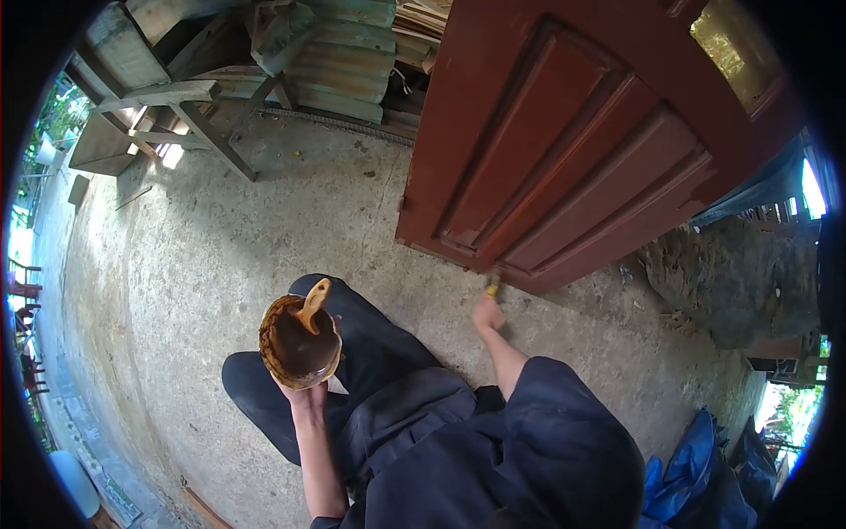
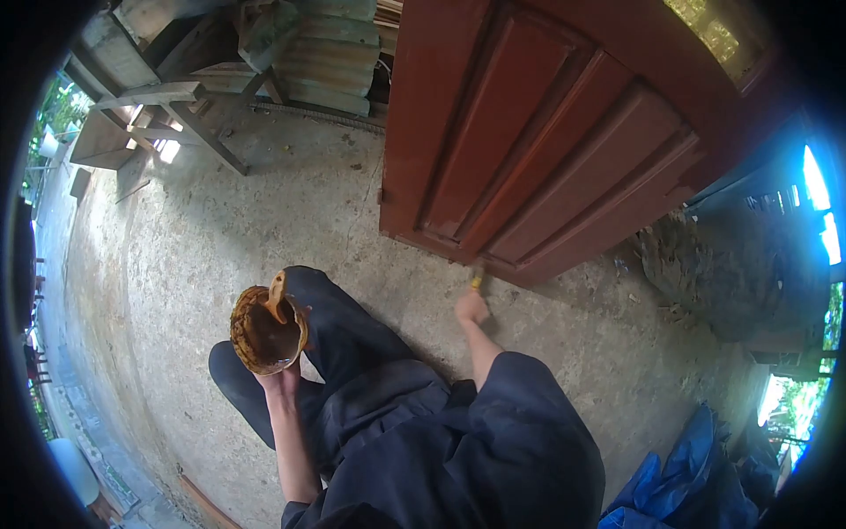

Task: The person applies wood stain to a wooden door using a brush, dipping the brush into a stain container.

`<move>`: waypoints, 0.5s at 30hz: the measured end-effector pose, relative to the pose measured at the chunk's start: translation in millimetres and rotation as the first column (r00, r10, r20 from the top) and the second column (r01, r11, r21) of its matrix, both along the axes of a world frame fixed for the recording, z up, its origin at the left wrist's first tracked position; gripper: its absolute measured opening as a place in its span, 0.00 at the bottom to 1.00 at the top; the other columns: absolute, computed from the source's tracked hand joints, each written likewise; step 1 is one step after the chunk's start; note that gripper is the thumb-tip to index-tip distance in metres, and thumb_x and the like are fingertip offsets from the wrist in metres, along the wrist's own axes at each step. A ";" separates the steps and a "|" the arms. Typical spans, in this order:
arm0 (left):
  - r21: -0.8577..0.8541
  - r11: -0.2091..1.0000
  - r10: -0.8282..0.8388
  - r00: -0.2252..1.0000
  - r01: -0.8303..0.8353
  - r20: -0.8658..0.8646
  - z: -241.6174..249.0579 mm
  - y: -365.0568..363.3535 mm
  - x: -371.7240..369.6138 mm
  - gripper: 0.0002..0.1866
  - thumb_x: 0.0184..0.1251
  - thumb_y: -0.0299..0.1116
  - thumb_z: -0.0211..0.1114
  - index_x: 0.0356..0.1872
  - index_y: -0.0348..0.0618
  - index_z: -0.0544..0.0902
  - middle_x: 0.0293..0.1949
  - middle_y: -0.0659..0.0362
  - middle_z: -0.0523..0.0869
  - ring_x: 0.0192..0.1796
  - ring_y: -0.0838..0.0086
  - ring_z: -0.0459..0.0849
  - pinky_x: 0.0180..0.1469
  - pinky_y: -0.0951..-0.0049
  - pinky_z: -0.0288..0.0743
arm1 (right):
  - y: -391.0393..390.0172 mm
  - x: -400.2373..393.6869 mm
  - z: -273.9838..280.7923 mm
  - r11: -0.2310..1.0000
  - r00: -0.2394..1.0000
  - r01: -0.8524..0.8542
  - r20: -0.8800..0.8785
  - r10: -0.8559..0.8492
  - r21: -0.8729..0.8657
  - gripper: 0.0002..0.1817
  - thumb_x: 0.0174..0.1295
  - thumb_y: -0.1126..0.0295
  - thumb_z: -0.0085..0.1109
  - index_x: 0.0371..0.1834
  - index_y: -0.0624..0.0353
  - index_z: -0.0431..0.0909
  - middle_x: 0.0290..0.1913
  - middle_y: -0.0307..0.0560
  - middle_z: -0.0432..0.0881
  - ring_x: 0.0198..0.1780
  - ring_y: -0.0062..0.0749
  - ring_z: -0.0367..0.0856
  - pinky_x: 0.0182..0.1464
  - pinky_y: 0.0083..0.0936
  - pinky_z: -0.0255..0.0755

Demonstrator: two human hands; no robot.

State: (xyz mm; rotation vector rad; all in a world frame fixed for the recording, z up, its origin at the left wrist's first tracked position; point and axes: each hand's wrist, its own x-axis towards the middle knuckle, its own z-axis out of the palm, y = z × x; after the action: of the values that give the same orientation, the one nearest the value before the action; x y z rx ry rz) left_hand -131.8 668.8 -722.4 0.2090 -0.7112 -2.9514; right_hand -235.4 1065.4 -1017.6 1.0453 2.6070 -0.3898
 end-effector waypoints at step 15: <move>-0.066 0.994 0.097 0.980 -0.087 0.171 -12.2 7.2 -8.1 0.37 0.84 0.59 0.54 0.83 0.47 0.66 0.77 0.40 0.73 0.74 0.28 0.75 0.47 0.42 0.94 | 12.3 -23.8 -40.4 0.969 0.972 0.234 0.013 -0.236 0.084 0.16 0.80 0.59 0.53 0.47 0.54 0.90 0.47 0.48 0.94 0.47 0.47 0.95 0.48 0.45 0.88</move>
State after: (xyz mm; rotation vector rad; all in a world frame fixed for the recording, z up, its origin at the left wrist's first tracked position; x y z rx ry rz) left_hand -139.9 676.0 -734.6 0.4864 -0.7850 -2.8448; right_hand -259.1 1077.7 -1058.0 1.3847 2.5048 -0.3235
